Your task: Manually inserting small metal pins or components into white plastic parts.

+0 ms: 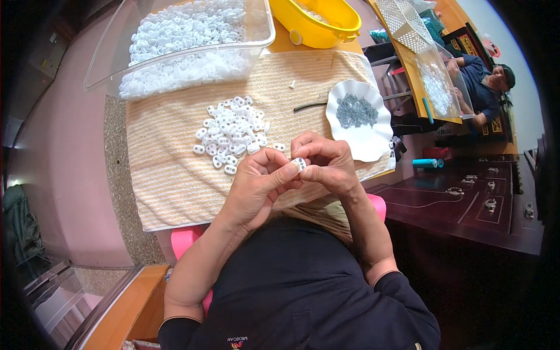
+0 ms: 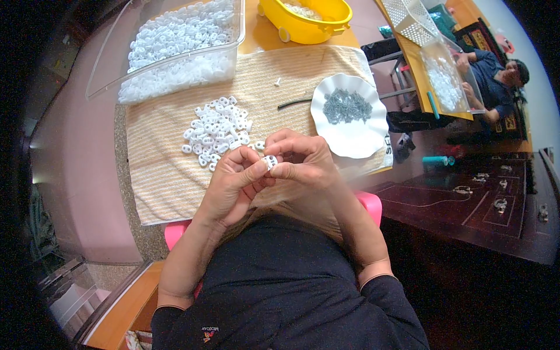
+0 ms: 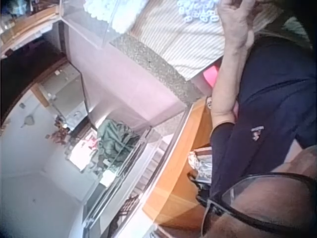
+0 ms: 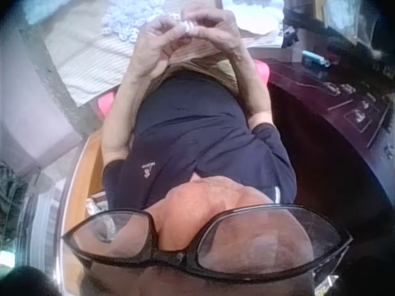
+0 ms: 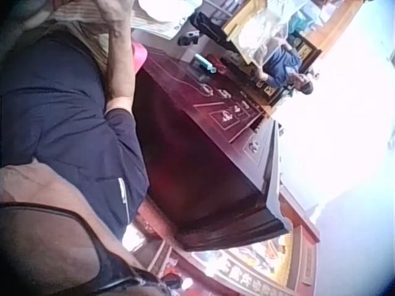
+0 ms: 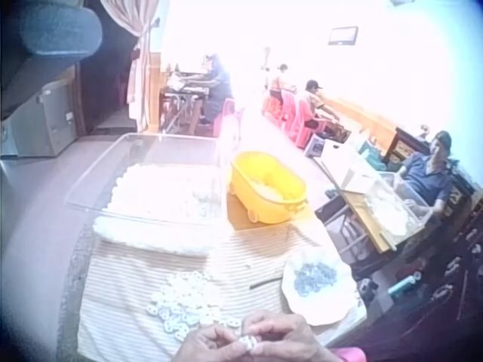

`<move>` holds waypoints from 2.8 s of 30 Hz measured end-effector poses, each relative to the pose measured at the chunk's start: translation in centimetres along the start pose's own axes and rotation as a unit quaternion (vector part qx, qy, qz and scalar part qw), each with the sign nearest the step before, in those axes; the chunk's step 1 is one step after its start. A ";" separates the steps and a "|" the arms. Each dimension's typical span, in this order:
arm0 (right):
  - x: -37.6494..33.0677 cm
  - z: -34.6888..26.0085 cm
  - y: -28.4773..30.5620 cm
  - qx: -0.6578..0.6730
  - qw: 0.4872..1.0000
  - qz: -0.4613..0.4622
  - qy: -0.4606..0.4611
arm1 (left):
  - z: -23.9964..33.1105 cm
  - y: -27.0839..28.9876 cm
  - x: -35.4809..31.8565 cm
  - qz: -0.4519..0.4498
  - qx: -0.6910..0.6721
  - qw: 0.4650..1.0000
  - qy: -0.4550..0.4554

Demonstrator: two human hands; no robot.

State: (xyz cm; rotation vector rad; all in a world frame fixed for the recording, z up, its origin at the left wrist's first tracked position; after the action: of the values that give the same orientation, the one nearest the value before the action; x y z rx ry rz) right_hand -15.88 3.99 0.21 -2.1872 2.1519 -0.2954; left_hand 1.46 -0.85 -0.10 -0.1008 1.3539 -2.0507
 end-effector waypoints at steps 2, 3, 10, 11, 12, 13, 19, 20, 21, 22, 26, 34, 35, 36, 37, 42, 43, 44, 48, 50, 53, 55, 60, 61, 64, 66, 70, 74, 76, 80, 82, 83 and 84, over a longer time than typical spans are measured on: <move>-0.1 -0.1 0.1 -0.006 1.000 -0.003 0.005 | 0.0 -0.1 -0.1 -0.001 0.007 1.000 -0.003; -0.2 -0.2 0.1 -0.012 1.000 -0.005 0.010 | -0.1 -0.1 -0.1 -0.001 0.013 1.000 -0.005; -0.1 -0.7 -0.3 -0.023 0.999 -0.004 0.033 | -0.2 -0.4 -0.2 -0.003 0.013 1.000 -0.021; -0.2 -0.8 -0.2 -0.046 0.998 -0.012 0.036 | -0.3 -0.5 -0.3 0.009 0.032 0.999 -0.022; -0.2 -0.8 -0.1 -0.070 0.997 -0.019 0.039 | -0.4 -0.5 -0.2 0.019 0.050 0.998 -0.023; -0.3 -0.8 -0.2 -0.071 0.996 -0.019 0.042 | -0.5 -0.4 -0.2 0.017 0.051 0.998 -0.025; 0.1 -1.0 -0.7 0.007 1.000 0.003 0.019 | 0.0 -0.3 0.1 0.004 0.022 1.000 -0.019; 0.1 -1.0 -0.6 -0.015 1.000 0.007 0.013 | -0.1 -0.1 0.1 0.005 0.011 1.000 -0.011; 0.1 -1.0 -0.5 -0.037 0.999 0.011 0.006 | -0.1 0.0 0.1 0.006 0.000 1.000 -0.004; 0.1 -1.2 -0.6 -0.040 0.999 0.008 0.008 | -0.1 0.0 0.1 0.004 -0.001 1.000 -0.007; 0.8 -2.4 -0.7 -0.083 0.996 0.030 0.010 | -0.2 -0.3 0.0 0.012 -0.022 0.999 -0.027; 10.1 -9.0 4.7 -0.350 0.890 0.223 0.189 | -0.1 -0.3 0.0 0.066 0.039 0.995 -0.070; 11.9 -9.5 6.2 -0.334 0.885 0.251 0.203 | -0.1 -0.4 0.0 0.072 0.044 0.994 -0.072; 13.4 -10.2 7.6 -0.400 0.849 0.259 0.227 | -0.1 -0.6 0.0 0.078 0.048 0.993 -0.073; 14.3 -10.6 8.9 -0.465 0.808 0.266 0.246 | -0.3 -0.4 0.2 0.073 0.049 0.993 -0.080; 12.4 -9.1 6.7 -0.488 0.849 0.147 0.140 | 0.7 0.2 0.4 0.132 0.033 0.980 -0.145; 11.1 -8.4 5.4 -0.485 0.859 0.093 0.137 | 0.9 0.3 0.2 0.145 0.036 0.975 -0.165; 10.0 -7.7 4.1 -0.481 0.866 0.039 0.135 | 1.1 0.4 0.1 0.157 0.040 0.969 -0.186; 5.8 -4.0 0.9 -0.377 0.926 -0.013 -0.026 | 1.9 0.8 0.1 0.172 0.026 0.960 -0.220; 4.9 -3.2 0.3 -0.412 0.910 -0.036 -0.031 | 2.1 0.8 0.2 0.177 0.028 0.958 -0.226; 4.0 -2.0 -0.1 -0.444 0.895 -0.050 -0.013 | 2.4 0.9 0.0 0.178 0.027 0.954 -0.240; 3.8 -1.6 -0.2 -0.476 0.878 -0.057 0.008 | 2.6 1.0 -0.1 0.192 0.023 0.950 -0.244; 3.8 -1.3 -0.4 -0.501 0.863 -0.056 0.032 | 2.9 1.2 -0.2 0.190 0.021 0.949 -0.250; 3.7 -1.3 -0.5 -0.503 0.861 -0.058 0.031 | 2.9 1.2 -0.2 0.187 0.020 0.950 -0.249; 3.7 -1.2 -1.1 -0.534 0.840 -0.073 0.052 | 2.9 1.3 -0.1 0.186 0.022 0.950 -0.251; 3.7 -1.3 -1.2 -0.538 0.838 -0.076 0.048 | 2.9 1.4 0.0 0.187 0.019 0.949 -0.252; 4.1 -1.6 -1.5 -0.546 0.832 -0.095 0.032 | 3.2 1.8 0.0 0.189 0.014 0.947 -0.260; 4.6 -1.8 -1.6 -0.548 0.827 -0.116 -0.039 | 3.4 1.9 0.0 0.190 0.012 0.946 -0.262; 4.7 -1.4 -1.5 -0.526 0.848 -0.060 0.032 | 3.4 1.7 0.0 0.190 0.014 0.947 -0.259; 5.3 -1.3 -2.1 -0.525 0.847 -0.049 0.057 | 3.4 1.9 0.1 0.190 0.011 0.947 -0.260; 5.6 -0.6 -2.1 -0.552 0.828 -0.085 0.056 | 3.4 1.9 0.1 0.192 0.006 0.946 -0.262; 5.6 -0.7 -2.2 -0.552 0.828 -0.086 0.057 | 3.5 1.9 0.1 0.192 0.006 0.945 -0.263; 5.7 -0.8 -2.3 -0.557 0.824 -0.090 0.052 | 3.5 1.9 0.1 0.194 0.005 0.946 -0.261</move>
State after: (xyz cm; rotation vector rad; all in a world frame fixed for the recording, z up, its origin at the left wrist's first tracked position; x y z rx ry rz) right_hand -13.68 -1.51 1.90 -2.8965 2.4867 1.1895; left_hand 3.72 -4.07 -0.11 -0.3233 0.9414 -1.5516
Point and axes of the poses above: each hand's wrist, its own x-axis towards the middle knuckle, its own y-axis out of the back of the hand, z = x × y, the point moved 1 cm from there along x, towards the middle knuckle, and after that the axes turned 1 degree about z, right-handed, at the moved point
